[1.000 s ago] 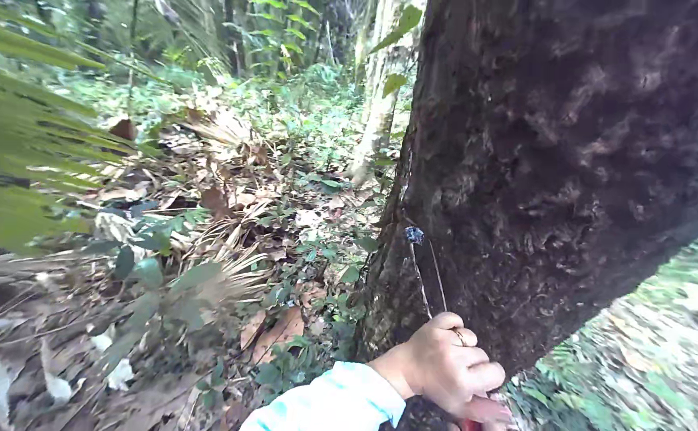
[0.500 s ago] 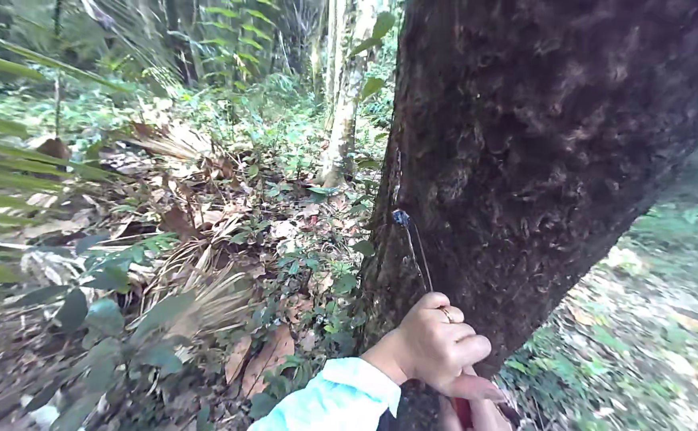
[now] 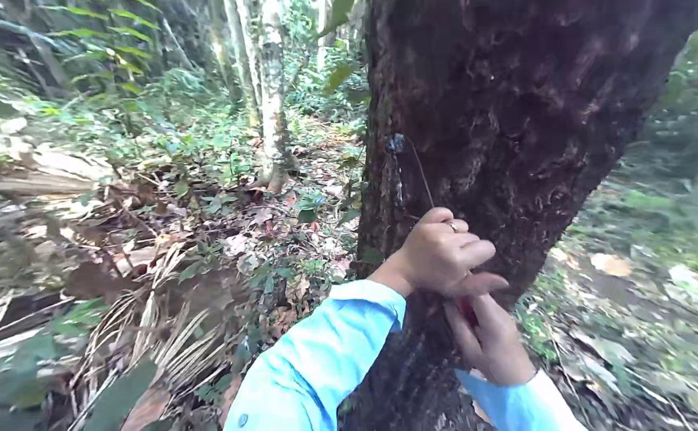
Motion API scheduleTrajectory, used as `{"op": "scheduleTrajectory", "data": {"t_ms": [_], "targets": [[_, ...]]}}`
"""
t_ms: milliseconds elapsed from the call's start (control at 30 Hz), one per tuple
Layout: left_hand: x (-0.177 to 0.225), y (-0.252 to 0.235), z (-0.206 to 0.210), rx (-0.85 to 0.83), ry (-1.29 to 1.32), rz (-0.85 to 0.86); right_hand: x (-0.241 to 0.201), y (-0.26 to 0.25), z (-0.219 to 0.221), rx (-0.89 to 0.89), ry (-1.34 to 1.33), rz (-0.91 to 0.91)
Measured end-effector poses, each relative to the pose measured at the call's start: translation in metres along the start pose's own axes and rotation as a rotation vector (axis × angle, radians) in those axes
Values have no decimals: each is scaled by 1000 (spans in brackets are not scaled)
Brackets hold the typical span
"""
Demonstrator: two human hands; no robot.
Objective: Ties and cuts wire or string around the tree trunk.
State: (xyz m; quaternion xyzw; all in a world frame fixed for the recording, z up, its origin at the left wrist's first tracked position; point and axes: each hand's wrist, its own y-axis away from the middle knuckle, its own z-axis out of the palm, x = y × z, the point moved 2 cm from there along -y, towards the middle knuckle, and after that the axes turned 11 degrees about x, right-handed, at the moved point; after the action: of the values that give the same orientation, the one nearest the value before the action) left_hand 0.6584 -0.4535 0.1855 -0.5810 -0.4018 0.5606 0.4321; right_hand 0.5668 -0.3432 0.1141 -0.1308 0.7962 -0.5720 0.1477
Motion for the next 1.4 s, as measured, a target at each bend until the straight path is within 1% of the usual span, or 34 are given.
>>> {"op": "scheduleTrajectory", "data": {"t_ms": [100,300,367,467,567,600,667,733,800,867,933,1000,1100,1167,1233,1300,1400], "targets": [[-20,7,6,24,13,58,7,-7,18,1,119,24],[-36,26,11,143,59,133,0,1,49,-14,284,203],[-31,28,9,176,76,125,-7,5,49,-8,340,220],[-19,27,7,192,104,84,-16,11,38,-20,383,204],[15,44,8,156,129,31,-29,41,19,-82,342,308],[18,45,9,160,149,30,-33,43,14,-98,294,340],[12,39,4,159,180,23,-33,39,17,-74,296,297],[-7,29,2,162,168,31,-23,22,30,-38,301,255],[-22,28,8,192,153,59,-15,9,41,-34,290,281],[-17,37,11,208,123,61,-11,19,44,-24,313,284],[-9,41,6,197,138,44,-18,28,41,-25,355,247],[-10,38,0,181,177,56,-29,27,42,-21,382,240],[-12,40,3,192,201,47,-29,24,41,-22,435,244],[4,49,4,218,195,-3,-34,37,33,-49,457,278],[16,53,2,230,207,-14,-41,48,24,-88,482,297],[13,50,-3,219,249,-3,-50,47,26,-75,479,301],[0,45,-5,215,289,-7,-50,33,35,-35,487,277]]}}
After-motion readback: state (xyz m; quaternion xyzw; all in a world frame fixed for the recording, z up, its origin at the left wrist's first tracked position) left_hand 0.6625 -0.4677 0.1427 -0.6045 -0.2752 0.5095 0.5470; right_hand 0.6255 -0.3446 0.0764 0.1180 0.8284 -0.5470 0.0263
